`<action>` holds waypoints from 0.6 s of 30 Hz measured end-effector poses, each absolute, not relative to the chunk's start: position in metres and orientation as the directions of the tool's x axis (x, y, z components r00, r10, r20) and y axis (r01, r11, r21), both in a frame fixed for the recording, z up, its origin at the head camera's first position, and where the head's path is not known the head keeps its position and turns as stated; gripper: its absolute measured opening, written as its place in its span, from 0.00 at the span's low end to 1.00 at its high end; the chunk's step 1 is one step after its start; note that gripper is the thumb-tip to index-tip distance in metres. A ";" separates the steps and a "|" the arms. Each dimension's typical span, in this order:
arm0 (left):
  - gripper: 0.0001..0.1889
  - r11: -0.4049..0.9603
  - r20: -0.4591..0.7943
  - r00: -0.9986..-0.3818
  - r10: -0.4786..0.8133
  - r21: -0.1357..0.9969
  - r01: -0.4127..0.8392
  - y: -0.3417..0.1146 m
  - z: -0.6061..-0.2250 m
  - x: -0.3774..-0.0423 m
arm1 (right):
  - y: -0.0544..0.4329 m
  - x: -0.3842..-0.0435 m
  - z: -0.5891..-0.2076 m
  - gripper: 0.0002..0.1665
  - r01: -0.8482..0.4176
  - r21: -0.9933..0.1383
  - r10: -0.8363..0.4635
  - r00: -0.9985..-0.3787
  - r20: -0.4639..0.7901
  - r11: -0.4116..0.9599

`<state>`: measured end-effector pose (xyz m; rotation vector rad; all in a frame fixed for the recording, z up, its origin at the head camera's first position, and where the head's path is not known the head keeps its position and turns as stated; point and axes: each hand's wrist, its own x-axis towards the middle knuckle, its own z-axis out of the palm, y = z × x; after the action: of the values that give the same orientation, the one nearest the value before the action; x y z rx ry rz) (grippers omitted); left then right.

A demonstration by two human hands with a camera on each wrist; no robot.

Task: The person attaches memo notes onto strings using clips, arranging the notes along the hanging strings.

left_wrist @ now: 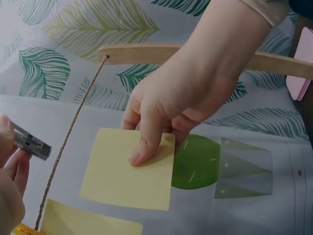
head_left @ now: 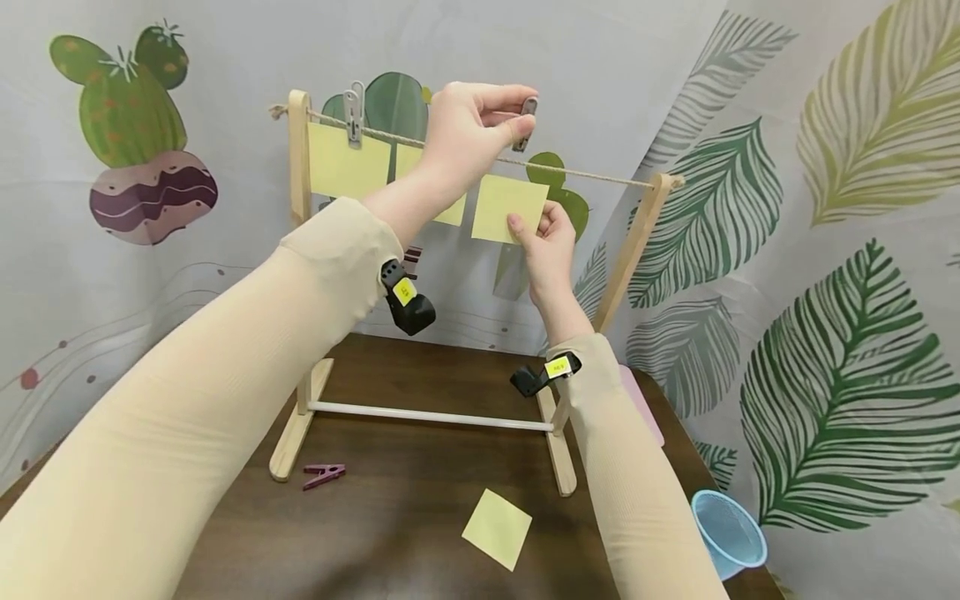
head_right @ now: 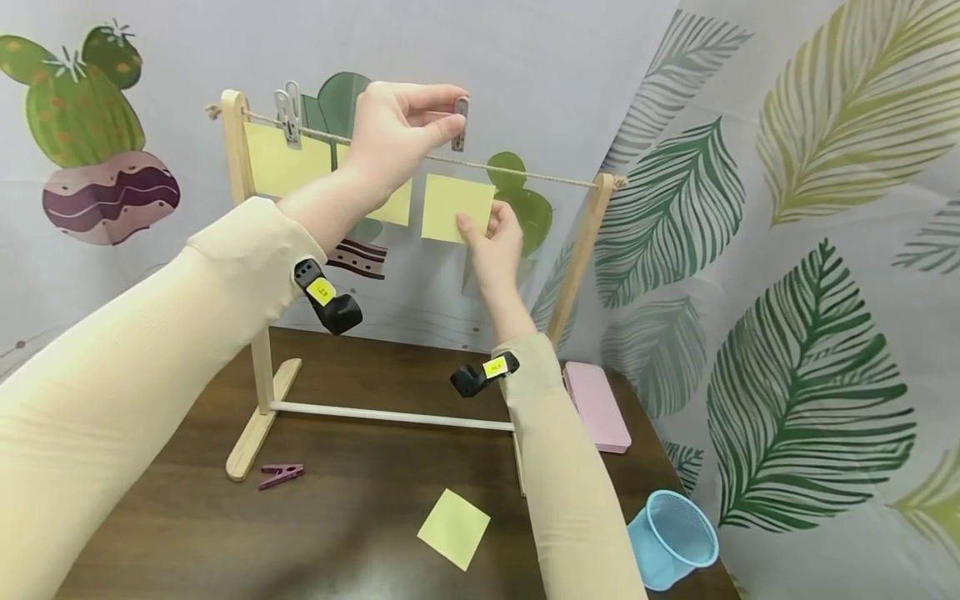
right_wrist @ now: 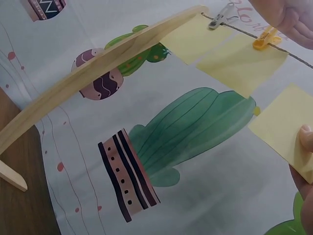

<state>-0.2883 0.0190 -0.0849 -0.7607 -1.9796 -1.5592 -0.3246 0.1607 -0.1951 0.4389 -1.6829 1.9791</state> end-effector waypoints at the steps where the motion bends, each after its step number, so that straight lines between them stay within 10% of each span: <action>1: 0.15 0.177 0.688 -0.719 0.102 0.699 0.693 0.019 -0.085 -0.288 | 0.160 -0.325 -0.195 0.13 -0.564 -0.819 0.167 -0.822 0.544 -0.109; 18: 0.11 0.269 0.667 -0.744 -0.032 0.723 0.636 0.029 -0.087 -0.291 | 0.160 -0.328 -0.191 0.13 -0.597 -0.795 0.142 -0.800 0.583 -0.105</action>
<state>-0.2911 0.0290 -0.0872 -0.5434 -1.9716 -1.5158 -0.3284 0.1599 -0.1913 0.5005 -1.6763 1.9540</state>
